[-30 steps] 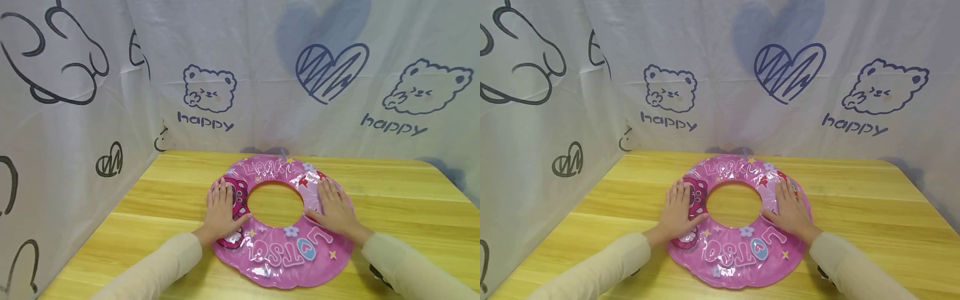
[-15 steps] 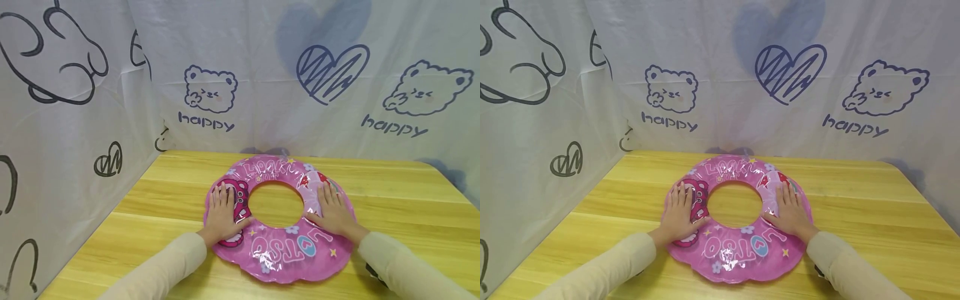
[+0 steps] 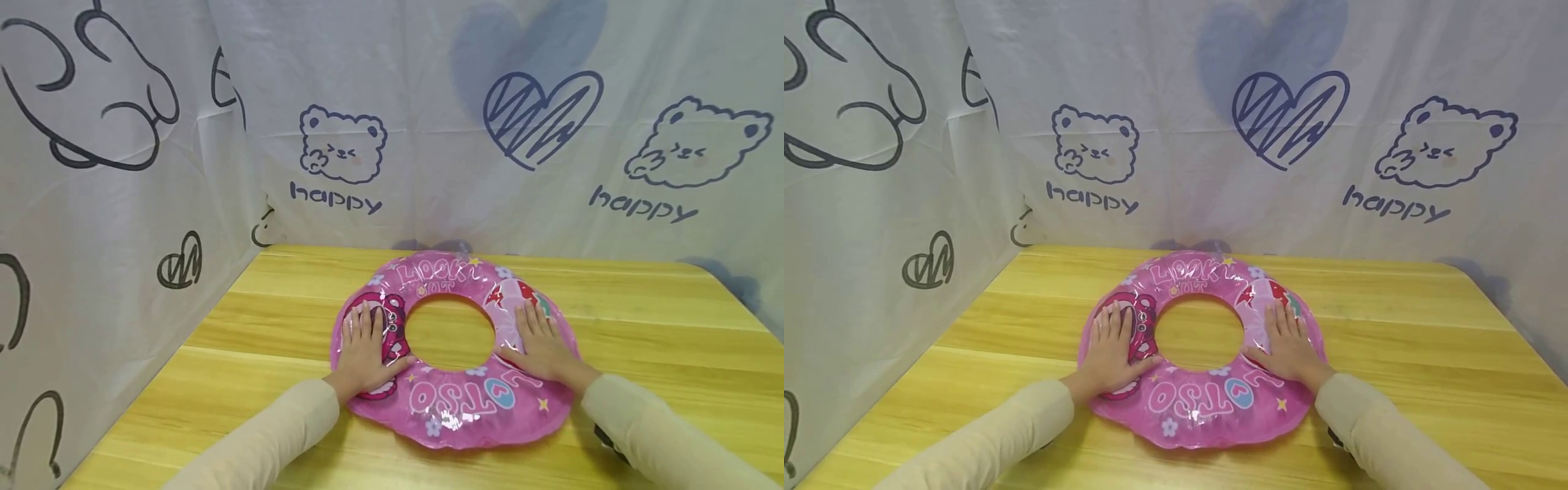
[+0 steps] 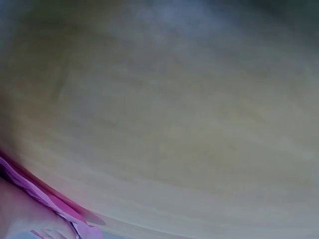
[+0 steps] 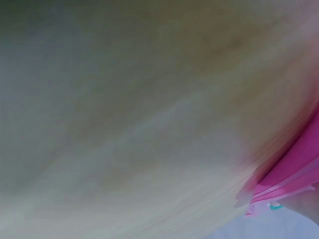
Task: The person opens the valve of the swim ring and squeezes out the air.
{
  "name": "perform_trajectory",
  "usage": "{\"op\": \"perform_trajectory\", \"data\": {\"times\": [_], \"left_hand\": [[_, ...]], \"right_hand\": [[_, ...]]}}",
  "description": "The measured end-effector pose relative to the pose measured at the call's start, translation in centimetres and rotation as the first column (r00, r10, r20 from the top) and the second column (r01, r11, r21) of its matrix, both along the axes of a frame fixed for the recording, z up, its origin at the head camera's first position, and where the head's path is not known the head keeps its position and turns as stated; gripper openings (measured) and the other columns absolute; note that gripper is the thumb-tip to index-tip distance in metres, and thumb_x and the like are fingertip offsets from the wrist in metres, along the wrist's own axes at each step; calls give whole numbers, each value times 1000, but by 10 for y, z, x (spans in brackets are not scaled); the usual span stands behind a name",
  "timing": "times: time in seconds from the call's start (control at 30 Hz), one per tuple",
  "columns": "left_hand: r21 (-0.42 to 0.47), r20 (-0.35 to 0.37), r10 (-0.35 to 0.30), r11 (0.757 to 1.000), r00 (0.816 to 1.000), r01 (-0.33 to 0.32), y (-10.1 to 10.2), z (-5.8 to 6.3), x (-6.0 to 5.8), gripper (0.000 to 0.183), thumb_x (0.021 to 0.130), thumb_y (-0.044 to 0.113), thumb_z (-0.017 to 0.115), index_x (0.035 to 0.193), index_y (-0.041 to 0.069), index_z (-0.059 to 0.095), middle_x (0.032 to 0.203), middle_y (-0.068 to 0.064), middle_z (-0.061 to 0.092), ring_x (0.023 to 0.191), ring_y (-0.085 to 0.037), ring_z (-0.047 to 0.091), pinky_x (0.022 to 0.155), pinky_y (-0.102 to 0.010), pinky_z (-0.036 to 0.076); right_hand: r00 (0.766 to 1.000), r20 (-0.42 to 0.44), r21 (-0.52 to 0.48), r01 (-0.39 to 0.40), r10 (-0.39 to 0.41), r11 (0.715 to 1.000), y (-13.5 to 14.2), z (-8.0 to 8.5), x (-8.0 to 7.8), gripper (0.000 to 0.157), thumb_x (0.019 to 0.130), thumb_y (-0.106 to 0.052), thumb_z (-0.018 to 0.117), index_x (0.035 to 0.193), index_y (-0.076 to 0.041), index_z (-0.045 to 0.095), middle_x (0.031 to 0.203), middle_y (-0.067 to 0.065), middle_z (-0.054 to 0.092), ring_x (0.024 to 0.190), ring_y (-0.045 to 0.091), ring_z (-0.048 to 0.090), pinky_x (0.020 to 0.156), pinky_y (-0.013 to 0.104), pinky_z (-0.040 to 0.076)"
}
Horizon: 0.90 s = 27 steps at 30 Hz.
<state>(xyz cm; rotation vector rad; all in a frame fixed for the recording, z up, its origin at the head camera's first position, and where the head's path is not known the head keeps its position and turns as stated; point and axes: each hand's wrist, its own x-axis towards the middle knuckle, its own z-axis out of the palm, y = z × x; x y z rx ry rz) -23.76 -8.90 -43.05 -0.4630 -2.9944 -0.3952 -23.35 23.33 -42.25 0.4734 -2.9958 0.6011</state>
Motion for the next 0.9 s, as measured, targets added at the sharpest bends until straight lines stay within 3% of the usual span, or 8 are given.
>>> {"op": "perform_trajectory", "data": {"times": [0.6,0.9], "left_hand": [[-23,145,-10,1000,989,14,1,6,-2,102,83,68,45,148,-2,7,153,-27,-6,142,-42,-8,115,-57,-1],[-42,203,1,999,979,7,2,10,-5,101,84,68,43,148,-2,7,154,-26,-6,141,-43,-8,114,-57,-2]], "right_hand": [[992,128,43,-10,4,999,6,-10,-13,97,91,-59,40,144,10,-2,151,29,-13,138,48,-13,110,62,-8],[984,178,19,-14,11,1000,0,3,-6,94,91,-53,45,143,12,3,151,31,-9,137,51,-10,109,65,-5]]}}
